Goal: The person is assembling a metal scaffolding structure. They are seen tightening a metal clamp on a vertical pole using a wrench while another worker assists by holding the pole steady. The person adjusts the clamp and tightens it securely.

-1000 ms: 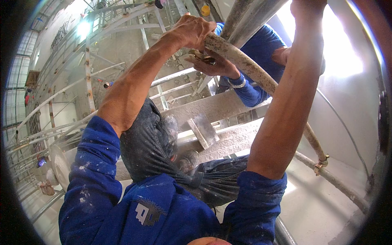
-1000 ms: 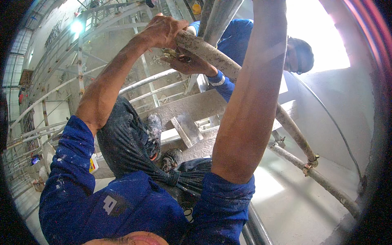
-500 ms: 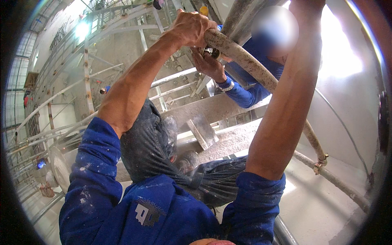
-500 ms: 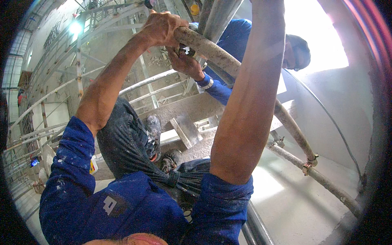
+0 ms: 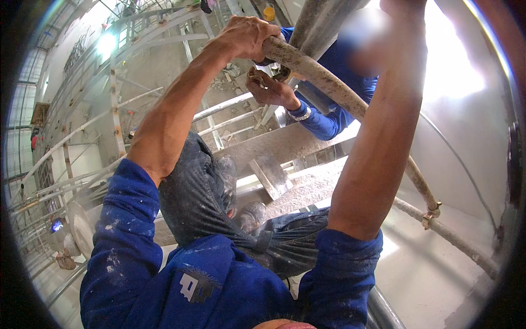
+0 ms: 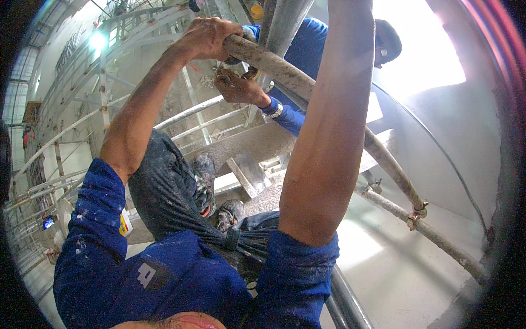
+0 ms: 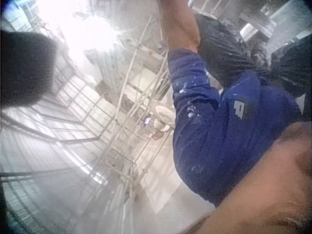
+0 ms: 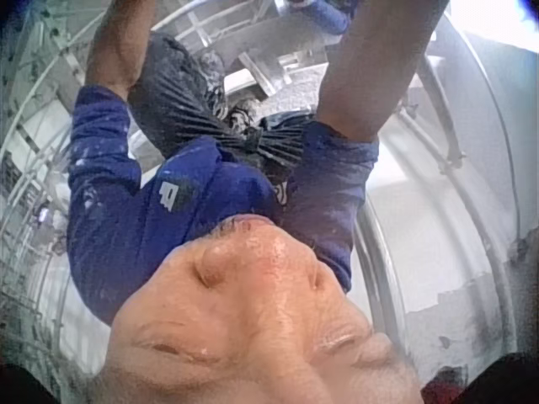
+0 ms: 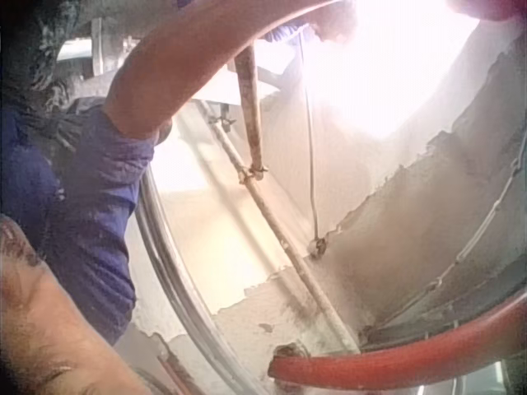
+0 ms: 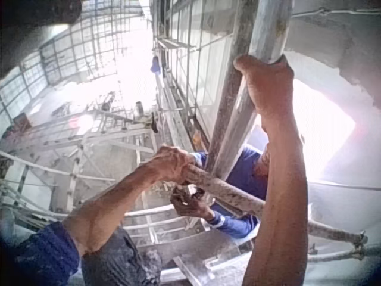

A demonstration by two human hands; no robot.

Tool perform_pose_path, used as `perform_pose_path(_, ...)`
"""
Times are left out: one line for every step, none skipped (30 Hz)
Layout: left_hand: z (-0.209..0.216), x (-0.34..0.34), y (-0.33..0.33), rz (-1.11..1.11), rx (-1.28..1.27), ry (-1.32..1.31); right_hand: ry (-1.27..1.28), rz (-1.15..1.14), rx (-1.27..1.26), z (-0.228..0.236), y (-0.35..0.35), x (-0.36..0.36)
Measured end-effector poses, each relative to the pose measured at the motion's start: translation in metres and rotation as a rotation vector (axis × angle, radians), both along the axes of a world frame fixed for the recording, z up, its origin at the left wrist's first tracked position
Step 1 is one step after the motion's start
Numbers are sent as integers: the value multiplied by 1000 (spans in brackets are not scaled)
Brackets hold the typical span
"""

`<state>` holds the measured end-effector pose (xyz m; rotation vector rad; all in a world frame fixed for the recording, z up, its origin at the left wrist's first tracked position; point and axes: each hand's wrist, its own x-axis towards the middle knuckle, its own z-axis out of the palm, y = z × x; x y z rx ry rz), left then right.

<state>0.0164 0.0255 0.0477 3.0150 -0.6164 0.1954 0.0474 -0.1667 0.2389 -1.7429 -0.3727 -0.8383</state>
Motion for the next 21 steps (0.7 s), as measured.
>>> perform_pose_path(2,-1,-1,7,17,9,1,1,0,0,0,0)
perform_pose_path(2,-1,-1,13,17,7,0,0,0,0,0,0)
perform_pose_path(3,-1,-2,20,16,5,3,-1,-2,0,0,-1)
perform_pose_path(3,-1,-2,28,17,4,3,1,-3,0,0,0)
perform_pose_path(3,-1,-1,26,19,11,4,-1,-3,-1,0,-1)
perform_pose_path(3,-1,-1,24,22,17,7,2,-2,-1,-1,-1)
perform_pose_path(2,-1,1,22,24,24,8,2,-3,-1,0,-1)
perform_pose_path(-1,0,2,16,11,9,13,3,-3,-2,0,-2)
perform_pose_path(-4,2,4,9,-2,-7,14,0,-5,-2,0,-3)
perform_pose_path(-5,3,3,-1,-15,-23,14,-5,-8,-2,-1,-3)
perform_pose_path(-5,3,2,-7,-20,-8,16,-11,-11,-2,-2,-4)
perform_pose_path(-5,5,1,-15,-24,6,16,-17,-15,-2,-3,-5)
perform_pose_path(-5,5,4,-11,-23,21,17,-13,-13,-3,-2,-4)
perform_pose_path(-7,4,7,-18,-25,8,19,-6,-10,-4,0,-4)
perform_pose_path(-8,3,10,-25,-27,-4,22,-4,-6,-5,2,-5)
perform_pose_path(-10,3,13,-32,-28,-16,24,2,2,-5,4,-4)
perform_pose_path(-8,2,11,-27,-32,-3,27,-6,-6,-3,2,-6)
perform_pose_path(-6,2,10,-21,-35,12,38,-9,-2,-2,1,-8)
perform_pose_path(-5,2,8,-15,-34,26,64,-19,-16,0,0,-11)
perform_pose_path(-6,3,9,-27,-45,18,52,-18,-20,0,-1,-9)
perform_pose_path(-8,3,10,-38,-56,11,40,-16,-23,-1,-3,-5)
